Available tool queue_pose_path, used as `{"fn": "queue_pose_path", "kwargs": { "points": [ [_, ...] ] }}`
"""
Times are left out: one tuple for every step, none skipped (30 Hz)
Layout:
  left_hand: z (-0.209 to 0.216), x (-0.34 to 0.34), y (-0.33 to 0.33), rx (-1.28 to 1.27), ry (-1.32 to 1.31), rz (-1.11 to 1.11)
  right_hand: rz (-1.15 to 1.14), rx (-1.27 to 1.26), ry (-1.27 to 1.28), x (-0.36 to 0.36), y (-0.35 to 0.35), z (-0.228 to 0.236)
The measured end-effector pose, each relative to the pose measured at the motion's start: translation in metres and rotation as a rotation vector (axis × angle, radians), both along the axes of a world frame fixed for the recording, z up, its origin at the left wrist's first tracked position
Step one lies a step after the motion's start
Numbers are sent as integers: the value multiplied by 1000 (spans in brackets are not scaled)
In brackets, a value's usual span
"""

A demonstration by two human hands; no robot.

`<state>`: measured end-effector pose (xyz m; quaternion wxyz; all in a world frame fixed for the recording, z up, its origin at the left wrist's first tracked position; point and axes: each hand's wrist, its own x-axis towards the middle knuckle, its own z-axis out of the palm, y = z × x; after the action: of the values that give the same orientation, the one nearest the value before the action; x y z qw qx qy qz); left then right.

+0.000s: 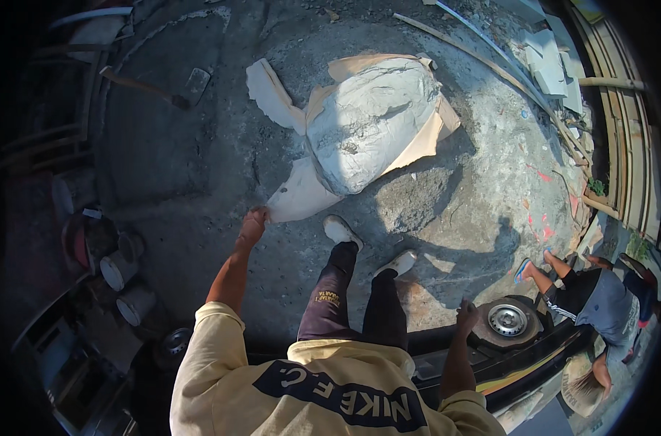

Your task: The person uses a pickaxe to break open a cement bag on the ground, then tears the bag open by hand to expose the contents.

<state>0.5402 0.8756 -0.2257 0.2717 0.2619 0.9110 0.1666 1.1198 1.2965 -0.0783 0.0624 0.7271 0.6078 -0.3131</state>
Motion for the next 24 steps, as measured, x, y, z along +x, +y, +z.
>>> {"fn": "queue_pose_path", "kwargs": {
  "points": [
    [-2, 3, 4, 65, 28, 54, -6, -6, 77, -10, -20, -11],
    [2, 4, 8, 82, 35, 39, 45, -108, 140, -35, -36, -11],
    [8, 6, 10, 50, 24, 66, 75, -162, 238, -64, -53, -8],
    [15, 6, 11, 16, 13, 94, 216, -170, 313, -91, -68, -4],
    [22, 6, 11, 28, 20, 87, 489, -5, 365, -105, -80, -14],
    [25, 4, -2, 16, 4, 133, 485, -64, 405, -171, -100, 33],
    [29, -1, 2, 28, -18, 159, 490, -105, 460, -187, -110, 43],
    [36, -3, 6, 40, -11, 147, 518, -82, 465, -208, -122, 62],
    [46, -4, 13, 104, -113, 175, 542, -56, 471, -221, -130, 78],
    [55, -5, 21, 167, -211, 197, 529, -34, 481, -217, -136, 79],
    [60, -3, 18, 174, -192, 183, 453, -28, 521, -214, -147, 74],
    [65, 4, 14, 171, -85, 202, 374, -22, 562, -210, -158, 69],
    [68, 5, 10, 174, 28, 216, 358, -2, 588, -201, -167, 58],
    [71, 9, -2, 185, 52, 191, 271, -31, 554, -180, -177, 42],
    [75, 13, -17, 272, -73, 234, 184, -60, 524, -162, -186, 25],
    [81, 14, -28, 352, -204, 275, 138, -19, 536, -146, -198, 12],
    [90, 16, -36, 354, -187, 252, 95, 18, 544, -128, -210, -2],
    [102, 24, -44, 402, -177, 210, 53, 44, 489, -101, -220, -18],
    [115, 33, -56, 446, -171, 172, 13, 63, 431, -75, -234, -30],
    [129, 38, -66, 487, -276, 182, -4, 60, 444, -52, -254, -33],
    [138, 38, -82, 483, -257, 179, -14, 74, 357, -35, -275, -33],
    [145, 36, -96, 483, -206, 153, -22, 90, 268, -27, -296, -31],
    [147, 32, -113, 485, -154, 135, -203, 11, 249, -27, -319, -27],
    [150, 24, -130, 485, -137, 142, -380, -71, 224, -27, -341, -24]
  ]
}}
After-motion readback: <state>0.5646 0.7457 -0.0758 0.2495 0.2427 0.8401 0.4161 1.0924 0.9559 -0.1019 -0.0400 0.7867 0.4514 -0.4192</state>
